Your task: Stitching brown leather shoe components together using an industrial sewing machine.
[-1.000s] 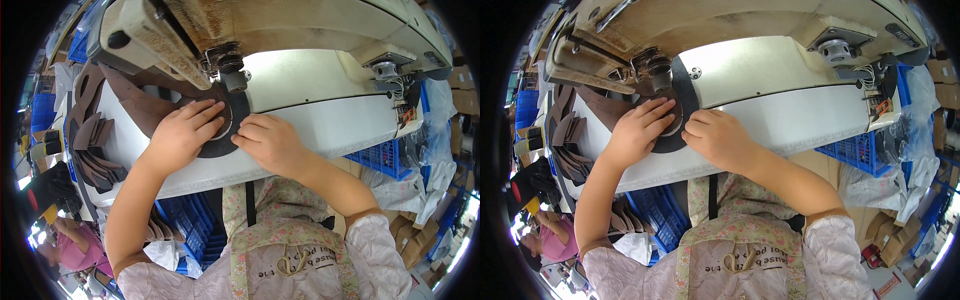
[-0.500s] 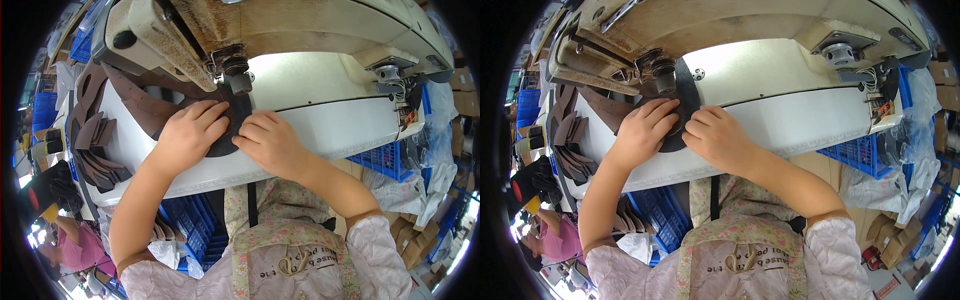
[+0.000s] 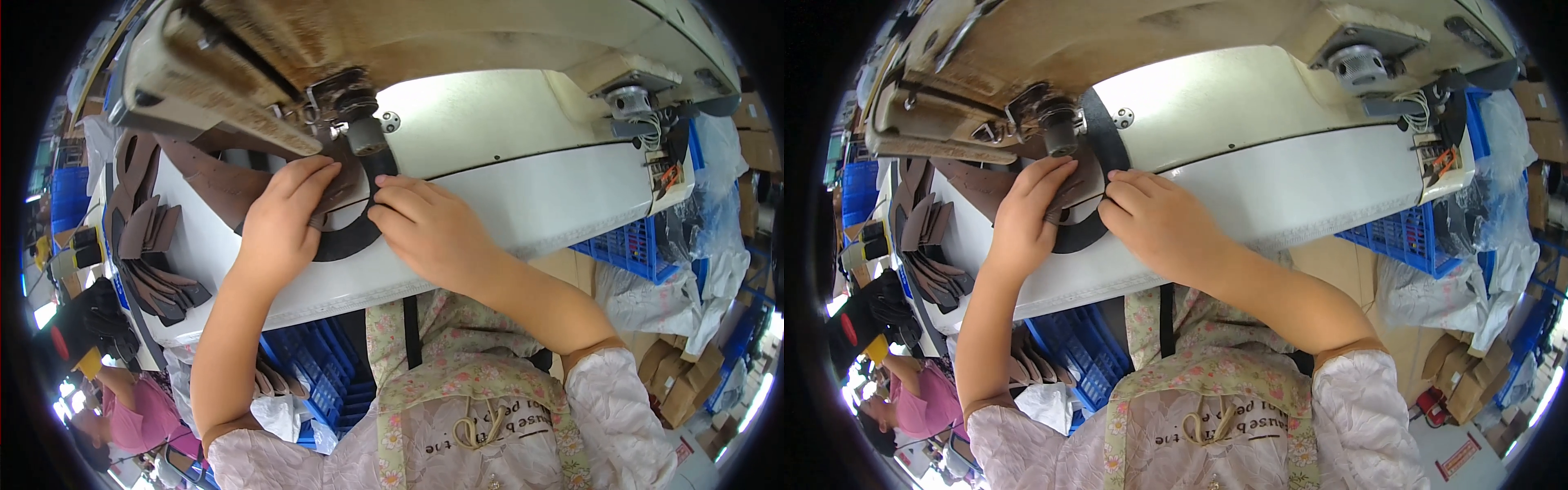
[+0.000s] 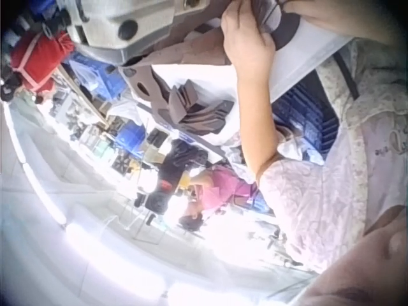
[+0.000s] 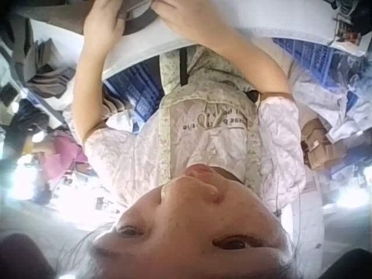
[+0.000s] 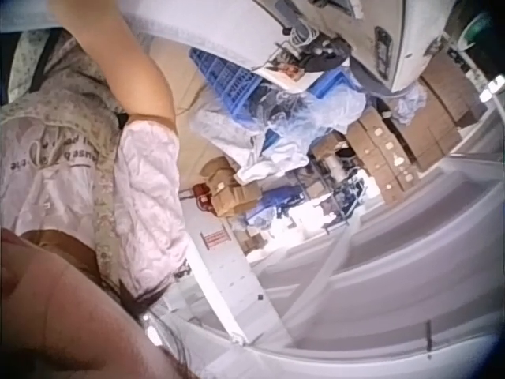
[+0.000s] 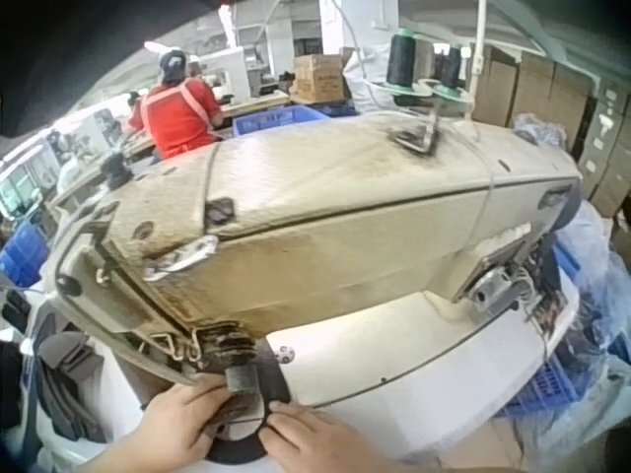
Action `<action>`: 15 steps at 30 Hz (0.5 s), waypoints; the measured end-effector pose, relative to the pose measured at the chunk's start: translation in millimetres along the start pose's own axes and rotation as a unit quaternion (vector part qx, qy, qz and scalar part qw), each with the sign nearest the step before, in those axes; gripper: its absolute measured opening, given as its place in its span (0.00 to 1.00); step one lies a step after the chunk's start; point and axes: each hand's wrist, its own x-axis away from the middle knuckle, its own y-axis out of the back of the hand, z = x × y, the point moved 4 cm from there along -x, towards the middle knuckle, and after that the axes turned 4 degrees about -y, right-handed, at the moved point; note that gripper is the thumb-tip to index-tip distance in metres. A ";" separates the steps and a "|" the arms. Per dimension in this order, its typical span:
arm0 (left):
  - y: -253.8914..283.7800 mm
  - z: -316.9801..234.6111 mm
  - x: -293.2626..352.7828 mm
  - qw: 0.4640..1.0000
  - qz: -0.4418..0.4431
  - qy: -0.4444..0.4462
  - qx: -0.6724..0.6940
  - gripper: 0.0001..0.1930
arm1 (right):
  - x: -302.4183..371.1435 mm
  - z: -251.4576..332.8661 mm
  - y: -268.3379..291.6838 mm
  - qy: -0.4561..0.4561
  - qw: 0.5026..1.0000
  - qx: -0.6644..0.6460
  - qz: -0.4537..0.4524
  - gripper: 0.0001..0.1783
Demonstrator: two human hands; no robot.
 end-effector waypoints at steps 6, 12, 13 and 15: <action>6.3 13.2 -4.2 0.989 0.010 0.055 0.137 0.19 | 1.5 -1.1 3.6 -0.002 0.999 -0.034 -0.015 0.13; 11.3 19.3 -6.8 0.976 0.032 0.121 0.178 0.20 | 2.8 -3.6 1.3 -0.004 0.999 -0.040 -0.034 0.11; 11.8 19.3 -7.4 0.973 0.036 0.129 0.187 0.20 | 2.8 -4.3 1.1 -0.007 0.998 -0.041 -0.036 0.11; 13.0 23.4 -7.3 0.966 0.039 0.154 0.203 0.20 | 2.1 -4.5 0.3 0.001 0.998 -0.049 -0.028 0.11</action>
